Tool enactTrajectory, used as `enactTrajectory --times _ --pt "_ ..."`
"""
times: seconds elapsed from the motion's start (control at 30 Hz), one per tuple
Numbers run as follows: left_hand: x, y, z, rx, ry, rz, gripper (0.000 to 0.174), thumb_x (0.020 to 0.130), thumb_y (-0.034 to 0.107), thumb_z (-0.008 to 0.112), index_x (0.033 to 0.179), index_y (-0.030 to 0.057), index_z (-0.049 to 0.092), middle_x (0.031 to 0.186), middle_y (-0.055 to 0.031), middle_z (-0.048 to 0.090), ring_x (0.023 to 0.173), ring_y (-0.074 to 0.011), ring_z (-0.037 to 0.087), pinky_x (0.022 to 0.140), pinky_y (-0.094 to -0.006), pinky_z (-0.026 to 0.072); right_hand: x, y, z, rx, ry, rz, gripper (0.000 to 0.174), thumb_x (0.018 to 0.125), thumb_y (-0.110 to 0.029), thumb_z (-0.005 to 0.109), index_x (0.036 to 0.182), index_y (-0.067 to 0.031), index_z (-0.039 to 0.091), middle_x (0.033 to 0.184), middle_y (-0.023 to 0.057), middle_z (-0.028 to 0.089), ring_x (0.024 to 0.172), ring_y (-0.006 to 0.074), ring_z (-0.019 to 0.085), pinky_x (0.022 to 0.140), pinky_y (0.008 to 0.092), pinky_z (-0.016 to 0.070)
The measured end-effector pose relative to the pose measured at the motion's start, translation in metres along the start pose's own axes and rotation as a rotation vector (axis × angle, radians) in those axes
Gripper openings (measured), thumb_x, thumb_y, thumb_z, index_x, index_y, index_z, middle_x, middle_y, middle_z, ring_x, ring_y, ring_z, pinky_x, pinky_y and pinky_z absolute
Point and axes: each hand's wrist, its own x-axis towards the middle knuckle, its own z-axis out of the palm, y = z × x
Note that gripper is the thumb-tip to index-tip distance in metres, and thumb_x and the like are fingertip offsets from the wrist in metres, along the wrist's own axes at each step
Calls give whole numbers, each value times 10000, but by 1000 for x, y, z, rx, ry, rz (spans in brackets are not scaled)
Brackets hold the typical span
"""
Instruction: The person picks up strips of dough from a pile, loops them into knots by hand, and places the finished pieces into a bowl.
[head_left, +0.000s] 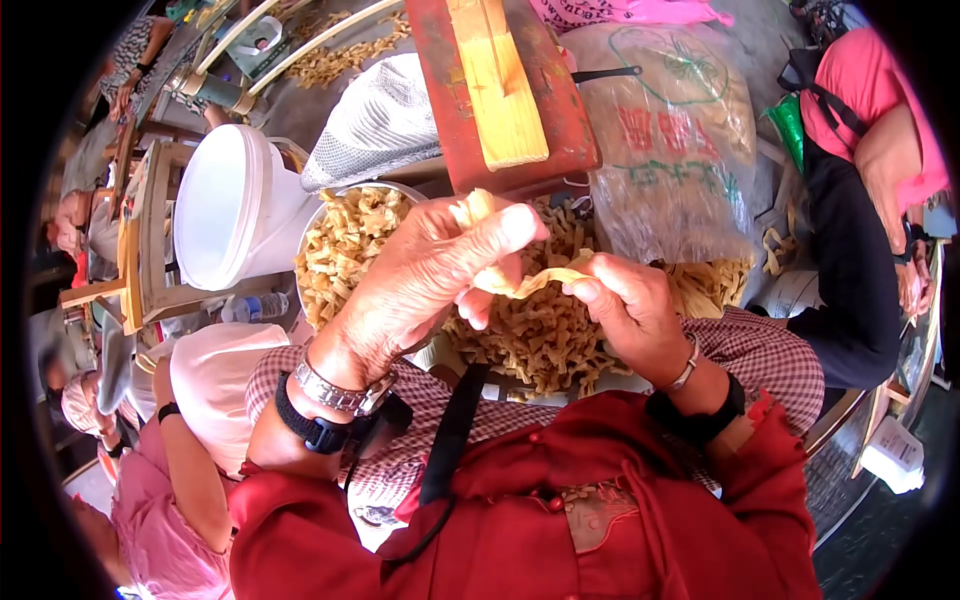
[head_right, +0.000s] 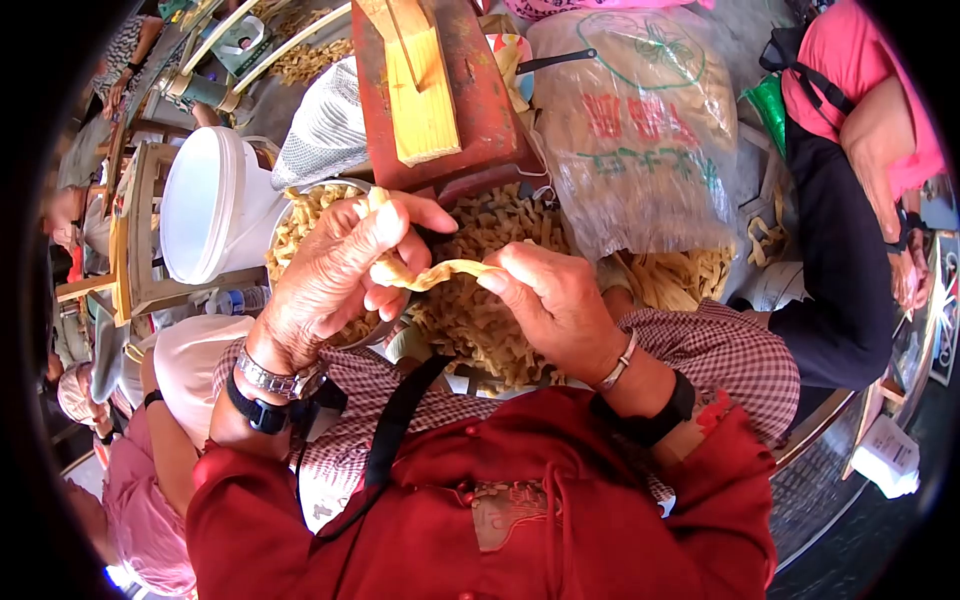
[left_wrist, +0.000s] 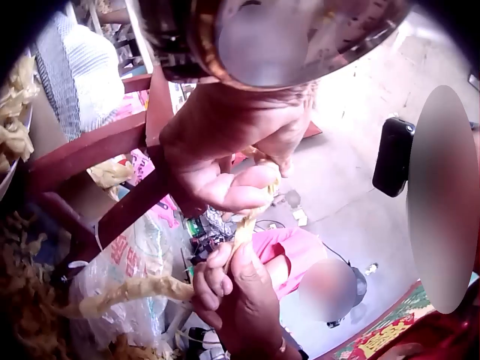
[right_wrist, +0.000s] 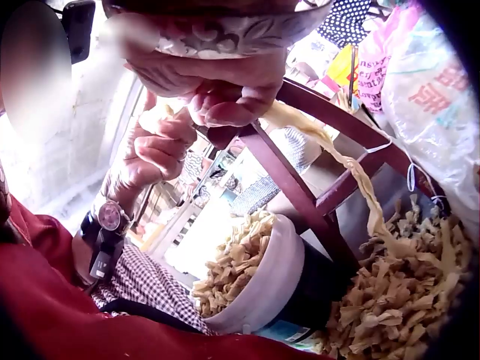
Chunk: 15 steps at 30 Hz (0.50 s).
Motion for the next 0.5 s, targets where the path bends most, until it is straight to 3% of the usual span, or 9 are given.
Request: enactTrajectory --times 0.2,0.37,0.5 --pt "-6 16 0 35 6 -57 557 877 479 580 1065 -45 585 671 -55 621 404 -65 463 389 -177 382 9 1 -2 -123 86 -127 138 897 -95 554 865 38 574 725 148 518 629 303 526 580 348 426" --pt "-2 12 -5 -175 -117 1 593 919 509 473 1135 -38 542 792 -95 645 489 -57 458 453 -203 407 15 3 -7 -211 201 -146 87 878 -58 562 881 26 587 736 146 552 651 317 550 585 359 439" --pt "1 11 -5 -263 -152 -5 613 905 540 476 1176 -7 521 862 -58 626 528 -43 412 452 -195 362 18 3 -9 -284 242 -228 66 855 -47 582 875 15 592 735 140 559 644 317 552 577 366 437"
